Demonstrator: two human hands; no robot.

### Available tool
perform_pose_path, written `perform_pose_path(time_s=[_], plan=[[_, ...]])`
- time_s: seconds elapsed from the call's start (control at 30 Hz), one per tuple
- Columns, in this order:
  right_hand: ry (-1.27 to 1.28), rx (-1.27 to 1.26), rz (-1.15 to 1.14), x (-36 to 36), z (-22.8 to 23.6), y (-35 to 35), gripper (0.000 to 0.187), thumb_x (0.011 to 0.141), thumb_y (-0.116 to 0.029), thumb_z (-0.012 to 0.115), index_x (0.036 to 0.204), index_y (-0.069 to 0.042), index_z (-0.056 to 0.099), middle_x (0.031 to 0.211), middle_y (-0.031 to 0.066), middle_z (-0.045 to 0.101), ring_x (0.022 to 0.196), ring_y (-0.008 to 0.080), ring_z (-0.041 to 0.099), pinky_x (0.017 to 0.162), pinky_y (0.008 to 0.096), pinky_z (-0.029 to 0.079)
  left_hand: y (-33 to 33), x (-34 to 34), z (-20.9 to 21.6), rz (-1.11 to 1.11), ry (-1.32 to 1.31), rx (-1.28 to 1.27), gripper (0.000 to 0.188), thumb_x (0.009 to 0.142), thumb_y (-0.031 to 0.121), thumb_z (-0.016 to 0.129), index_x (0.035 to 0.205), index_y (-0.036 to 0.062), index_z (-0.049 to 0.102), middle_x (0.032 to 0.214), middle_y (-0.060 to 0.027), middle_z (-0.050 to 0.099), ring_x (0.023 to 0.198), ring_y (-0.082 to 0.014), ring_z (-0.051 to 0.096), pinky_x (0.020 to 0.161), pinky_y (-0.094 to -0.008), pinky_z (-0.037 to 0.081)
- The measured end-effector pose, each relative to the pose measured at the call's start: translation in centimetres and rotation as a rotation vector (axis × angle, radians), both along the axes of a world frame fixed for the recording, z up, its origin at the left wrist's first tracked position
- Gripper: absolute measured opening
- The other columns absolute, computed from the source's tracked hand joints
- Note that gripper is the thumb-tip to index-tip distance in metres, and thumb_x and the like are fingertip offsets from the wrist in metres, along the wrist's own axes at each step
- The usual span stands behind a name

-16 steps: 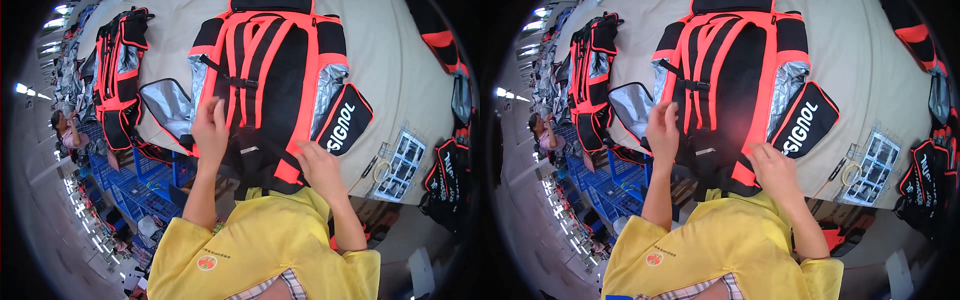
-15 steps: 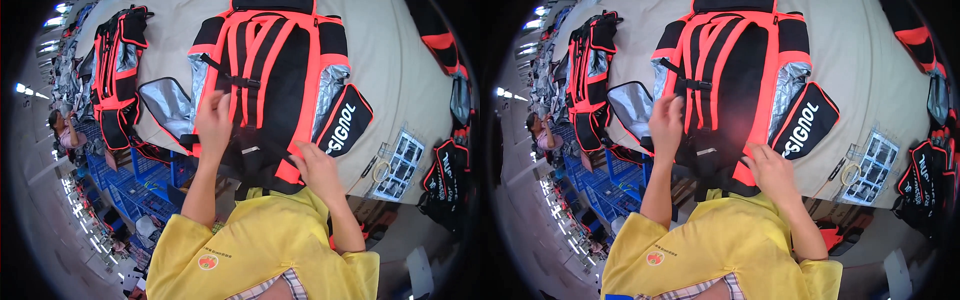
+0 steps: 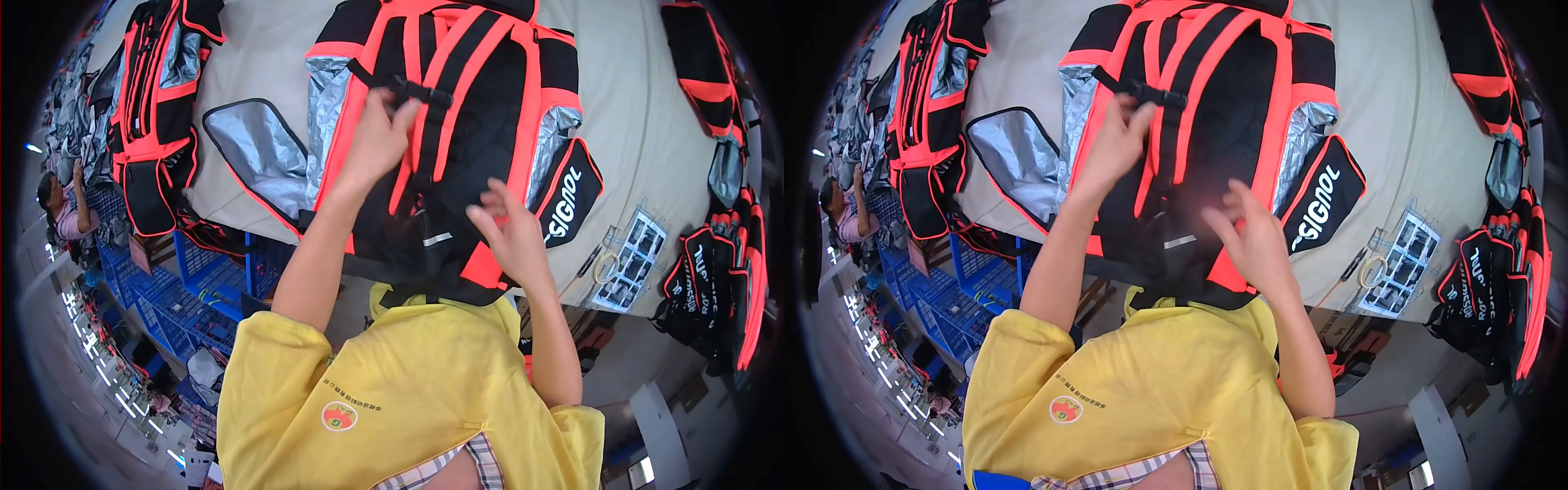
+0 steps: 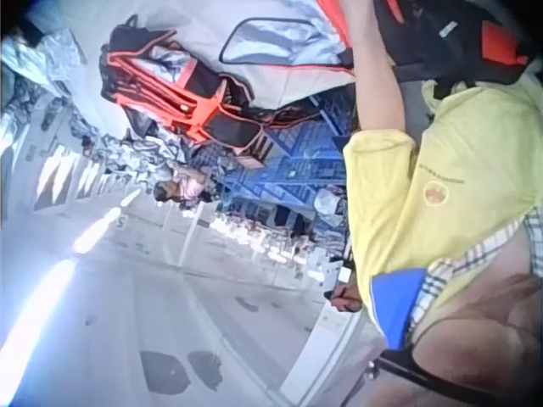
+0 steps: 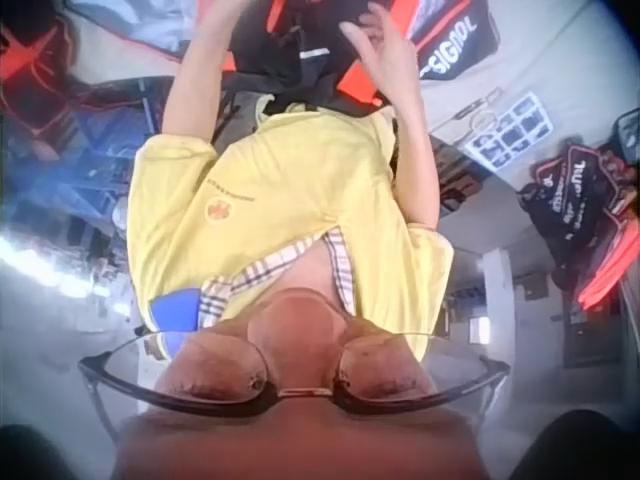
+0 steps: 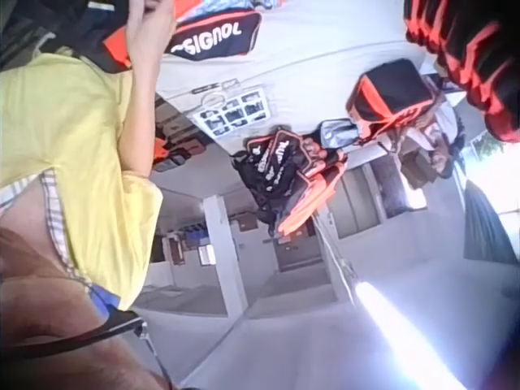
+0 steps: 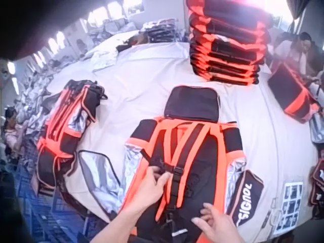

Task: The person is seen inspecting and preparing backpacks for shipping, checking zippers, buckles, and interior compartments.

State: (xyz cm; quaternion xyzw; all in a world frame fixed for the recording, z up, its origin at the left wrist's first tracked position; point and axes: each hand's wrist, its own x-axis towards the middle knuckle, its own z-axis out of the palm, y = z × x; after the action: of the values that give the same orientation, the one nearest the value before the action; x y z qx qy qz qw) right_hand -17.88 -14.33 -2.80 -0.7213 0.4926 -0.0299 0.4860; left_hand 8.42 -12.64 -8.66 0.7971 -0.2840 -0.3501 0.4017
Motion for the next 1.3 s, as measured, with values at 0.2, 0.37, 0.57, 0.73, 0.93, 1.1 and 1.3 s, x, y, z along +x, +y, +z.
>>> perform_pose_path(time_s=[0.2,0.37,0.57,0.73,0.93,1.1,1.3], plan=[[-0.084,0.201,-0.041,6.6,-3.1,-1.5,0.070,0.096,-0.033,0.074,0.149,0.002,0.043,0.100,0.0207,0.077,0.097,0.0374,0.076,0.081,0.0428,0.058,5.4,-3.7,-0.2,-0.187,0.298,0.188,0.042,0.099,0.034,0.074,0.116,-0.0039,0.066,0.097,-0.0160,0.074,0.089,-0.0213,0.071,0.079,-0.0368,0.055],[-0.349,-0.003,0.164,3.0,0.2,0.8,0.046,0.100,-0.013,0.070,0.142,-0.006,0.055,0.098,0.0147,0.075,0.085,0.0289,0.076,0.076,0.0371,0.059,6.2,1.5,8.0,-0.155,0.176,0.126,0.036,0.095,0.020,0.079,0.121,-0.0033,0.068,0.110,-0.0081,0.076,0.097,-0.0134,0.069,0.088,-0.0319,0.054],[0.232,-0.465,0.098,-7.4,1.1,0.7,0.044,0.093,-0.008,0.070,0.136,-0.010,0.062,0.132,0.0110,0.066,0.099,0.0286,0.073,0.078,0.0396,0.060,5.3,1.2,7.7,-0.305,-1.172,0.101,0.054,0.089,0.016,0.079,0.136,-0.0016,0.058,0.119,-0.0216,0.064,0.109,-0.0394,0.062,0.092,-0.0488,0.050],[0.416,-0.486,0.380,-9.4,2.2,-0.8,0.060,0.079,-0.020,0.082,0.137,-0.021,0.063,0.153,0.0133,0.051,0.090,0.0257,0.072,0.070,0.0370,0.060,0.6,-11.6,6.6,-0.962,-0.612,-0.437,0.035,0.086,0.009,0.066,0.120,0.0032,0.067,0.128,-0.0161,0.063,0.134,-0.0340,0.055,0.109,-0.0472,0.044],[0.571,-0.418,0.625,-11.1,1.0,-2.1,0.039,0.070,-0.036,0.086,0.092,-0.013,0.065,0.118,0.0119,0.056,0.085,0.0239,0.070,0.066,0.0387,0.058,-1.6,-15.3,-1.9,-1.219,-0.650,-0.420,0.040,0.094,0.033,0.069,0.125,0.0086,0.072,0.143,-0.0106,0.061,0.144,-0.0289,0.047,0.121,-0.0588,0.029],[0.318,-0.469,0.366,-18.1,0.9,2.1,0.027,0.083,-0.033,0.080,0.091,-0.013,0.064,0.121,0.0112,0.057,0.091,0.0275,0.068,0.066,0.0394,0.057,-2.3,-13.8,-3.5,-1.234,-0.620,-0.411,0.034,0.093,0.026,0.068,0.123,0.0093,0.073,0.143,-0.0109,0.061,0.142,-0.0272,0.050,0.121,-0.0575,0.029],[0.384,-0.192,-0.034,-19.7,-1.4,6.3,0.029,0.086,-0.036,0.080,0.092,-0.012,0.066,0.116,0.0113,0.060,0.093,0.0327,0.069,0.067,0.0437,0.056,-2.6,-13.9,-2.9,-1.283,-0.662,-0.370,0.034,0.090,0.021,0.071,0.121,0.0067,0.072,0.144,-0.0145,0.060,0.141,-0.0313,0.052,0.120,-0.0576,0.031]])
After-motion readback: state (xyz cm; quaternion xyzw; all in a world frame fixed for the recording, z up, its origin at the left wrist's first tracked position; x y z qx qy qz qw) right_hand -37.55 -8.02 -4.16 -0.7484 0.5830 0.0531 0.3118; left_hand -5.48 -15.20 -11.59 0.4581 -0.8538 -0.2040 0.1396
